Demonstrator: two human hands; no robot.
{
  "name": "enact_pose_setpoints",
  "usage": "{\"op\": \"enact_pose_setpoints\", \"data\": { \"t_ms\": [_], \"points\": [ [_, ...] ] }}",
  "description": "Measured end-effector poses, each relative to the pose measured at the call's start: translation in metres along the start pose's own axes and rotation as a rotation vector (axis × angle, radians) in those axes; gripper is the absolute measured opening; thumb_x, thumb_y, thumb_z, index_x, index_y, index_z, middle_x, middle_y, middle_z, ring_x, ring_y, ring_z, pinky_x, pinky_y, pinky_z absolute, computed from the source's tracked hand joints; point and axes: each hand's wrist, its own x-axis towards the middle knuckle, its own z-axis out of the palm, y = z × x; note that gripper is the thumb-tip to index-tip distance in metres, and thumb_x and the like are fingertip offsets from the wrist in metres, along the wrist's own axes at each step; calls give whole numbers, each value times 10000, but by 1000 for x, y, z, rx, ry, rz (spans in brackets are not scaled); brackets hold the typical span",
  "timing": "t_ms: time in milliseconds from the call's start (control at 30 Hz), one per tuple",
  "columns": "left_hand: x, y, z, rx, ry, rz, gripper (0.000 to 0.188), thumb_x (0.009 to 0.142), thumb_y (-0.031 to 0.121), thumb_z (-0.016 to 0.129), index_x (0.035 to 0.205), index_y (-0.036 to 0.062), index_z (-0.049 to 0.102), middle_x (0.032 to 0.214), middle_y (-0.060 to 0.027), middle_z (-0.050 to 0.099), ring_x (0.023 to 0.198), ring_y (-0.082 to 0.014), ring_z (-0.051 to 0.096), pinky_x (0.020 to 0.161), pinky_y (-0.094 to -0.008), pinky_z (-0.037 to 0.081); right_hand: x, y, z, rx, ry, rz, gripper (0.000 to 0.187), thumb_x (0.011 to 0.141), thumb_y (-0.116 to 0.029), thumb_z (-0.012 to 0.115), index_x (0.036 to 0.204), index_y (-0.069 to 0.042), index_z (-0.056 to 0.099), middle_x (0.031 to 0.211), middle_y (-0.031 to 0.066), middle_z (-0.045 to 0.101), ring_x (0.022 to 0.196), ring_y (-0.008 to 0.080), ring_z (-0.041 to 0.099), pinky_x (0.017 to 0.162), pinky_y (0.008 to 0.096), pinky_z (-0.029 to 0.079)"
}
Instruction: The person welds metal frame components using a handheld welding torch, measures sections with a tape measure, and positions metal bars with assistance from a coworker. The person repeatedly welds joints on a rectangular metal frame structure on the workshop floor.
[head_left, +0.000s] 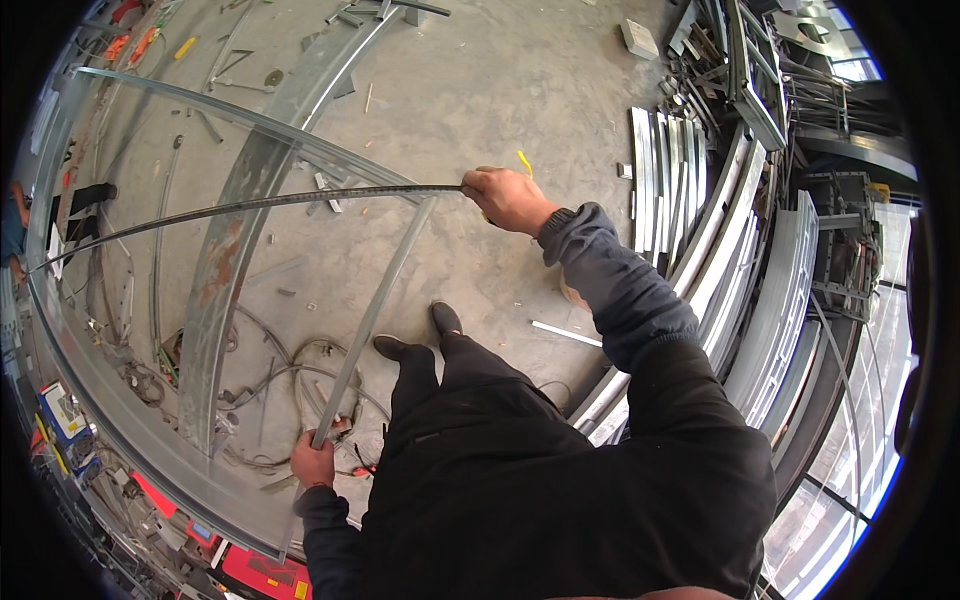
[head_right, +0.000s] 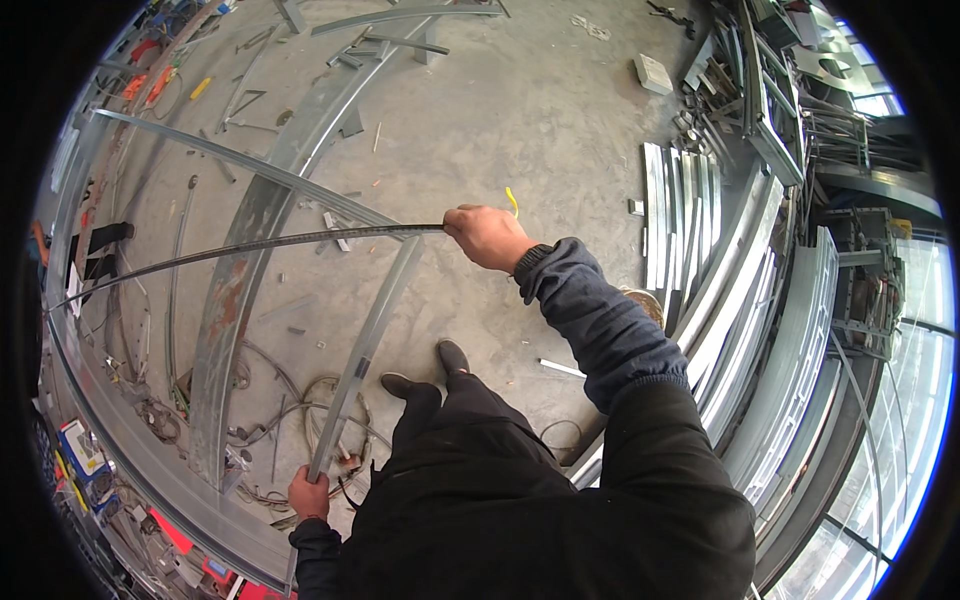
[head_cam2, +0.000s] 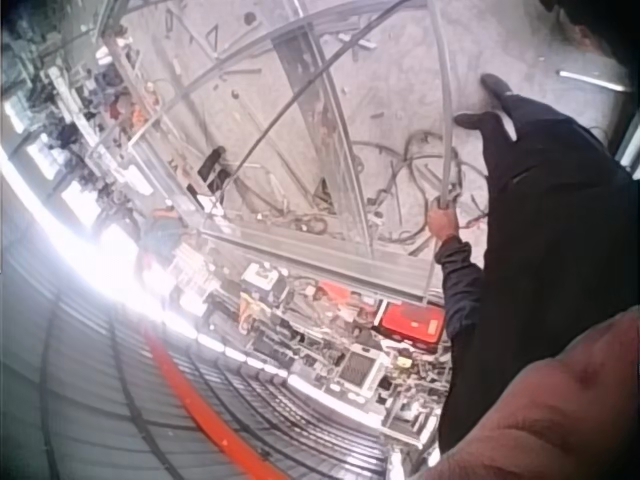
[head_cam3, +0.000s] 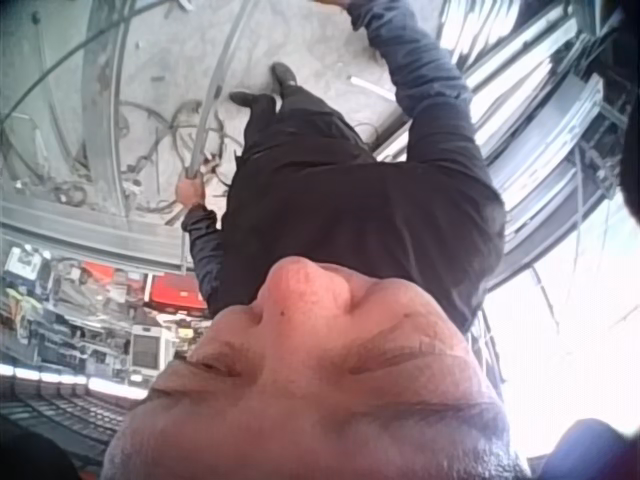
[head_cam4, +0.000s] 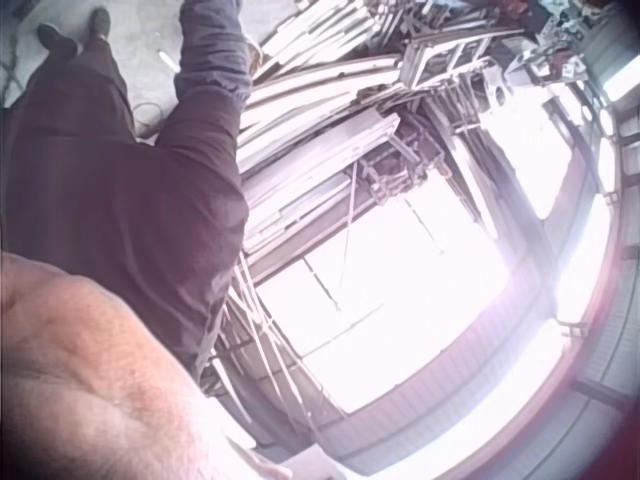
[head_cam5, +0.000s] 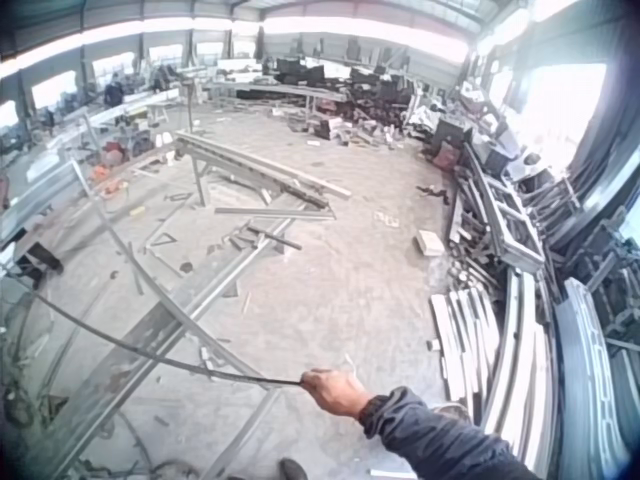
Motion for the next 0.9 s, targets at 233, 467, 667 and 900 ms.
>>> {"op": "enact_pose_setpoints", "data": {
  "t_ms": [233,467,667,900],
  "points": [
    [0,1,-1,10,-3,-14,294,777,247,734,1037,130,806,914,-160,775,870,-397,746,777,-495,586,-2,-4,-4,26,-2,28,203,1052,-248,557,1054,-79,669,975,121,690,921,387,692,743,495,550],
    [-6,1,-1,-22,18,26,285,792,316,764,995,118,800,886,-169,764,843,-402,738,756,-501,578,0,-9,-4,36,37,-5,189,1044,-216,556,1039,-68,673,991,149,698,924,410,685,756,501,546],
    [-1,-11,-2,92,-1,47,387,806,433,780,1038,124,791,908,-170,763,879,-397,729,772,-521,568,-11,-3,-7,16,46,-76,178,1011,-204,580,1023,-58,680,928,194,674,964,425,666,793,505,533],
    [-7,5,-17,39,-65,-47,315,806,379,761,1037,167,796,946,-136,779,913,-374,738,792,-507,578,-25,-69,-19,116,-215,-96,330,994,-310,657,1150,-30,736,1012,249,740,939,417,718,827,459,569]
  ]
}}
